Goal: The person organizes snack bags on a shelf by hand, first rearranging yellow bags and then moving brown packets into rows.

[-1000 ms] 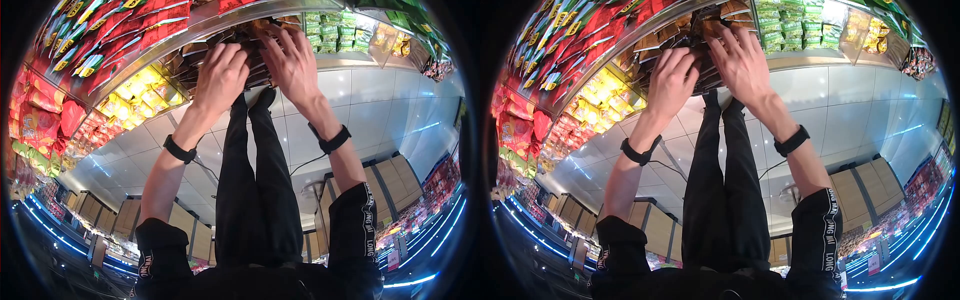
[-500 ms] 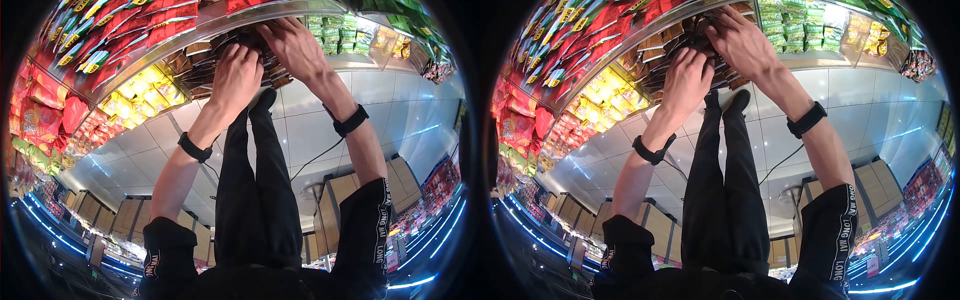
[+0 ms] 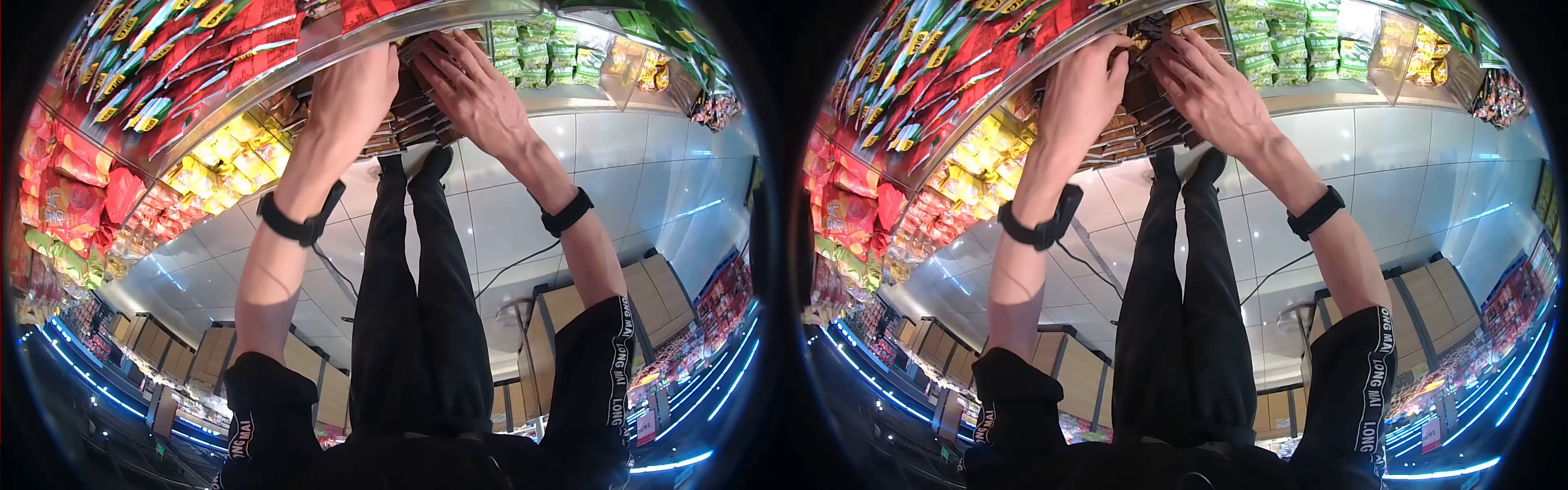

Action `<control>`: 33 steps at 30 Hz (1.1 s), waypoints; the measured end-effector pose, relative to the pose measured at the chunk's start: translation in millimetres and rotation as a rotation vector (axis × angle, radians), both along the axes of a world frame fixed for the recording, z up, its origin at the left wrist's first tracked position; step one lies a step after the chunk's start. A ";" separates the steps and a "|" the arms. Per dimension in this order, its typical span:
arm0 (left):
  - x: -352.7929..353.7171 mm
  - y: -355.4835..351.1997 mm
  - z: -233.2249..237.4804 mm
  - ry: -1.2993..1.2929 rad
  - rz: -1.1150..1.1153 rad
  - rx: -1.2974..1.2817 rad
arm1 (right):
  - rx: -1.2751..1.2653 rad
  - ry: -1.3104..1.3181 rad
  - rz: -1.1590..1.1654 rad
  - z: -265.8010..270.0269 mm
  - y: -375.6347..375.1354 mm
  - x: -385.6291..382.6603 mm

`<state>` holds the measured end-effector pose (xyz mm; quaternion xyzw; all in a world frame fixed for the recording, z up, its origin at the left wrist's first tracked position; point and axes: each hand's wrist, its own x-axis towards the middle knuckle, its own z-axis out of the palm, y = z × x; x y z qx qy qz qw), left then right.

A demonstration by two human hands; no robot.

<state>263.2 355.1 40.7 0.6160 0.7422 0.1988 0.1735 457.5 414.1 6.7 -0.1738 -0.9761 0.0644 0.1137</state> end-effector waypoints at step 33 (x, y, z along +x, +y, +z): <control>15.8 8.0 -28.7 0.131 0.126 0.351 | 0.012 0.043 -0.024 -6.9 2.1 2.0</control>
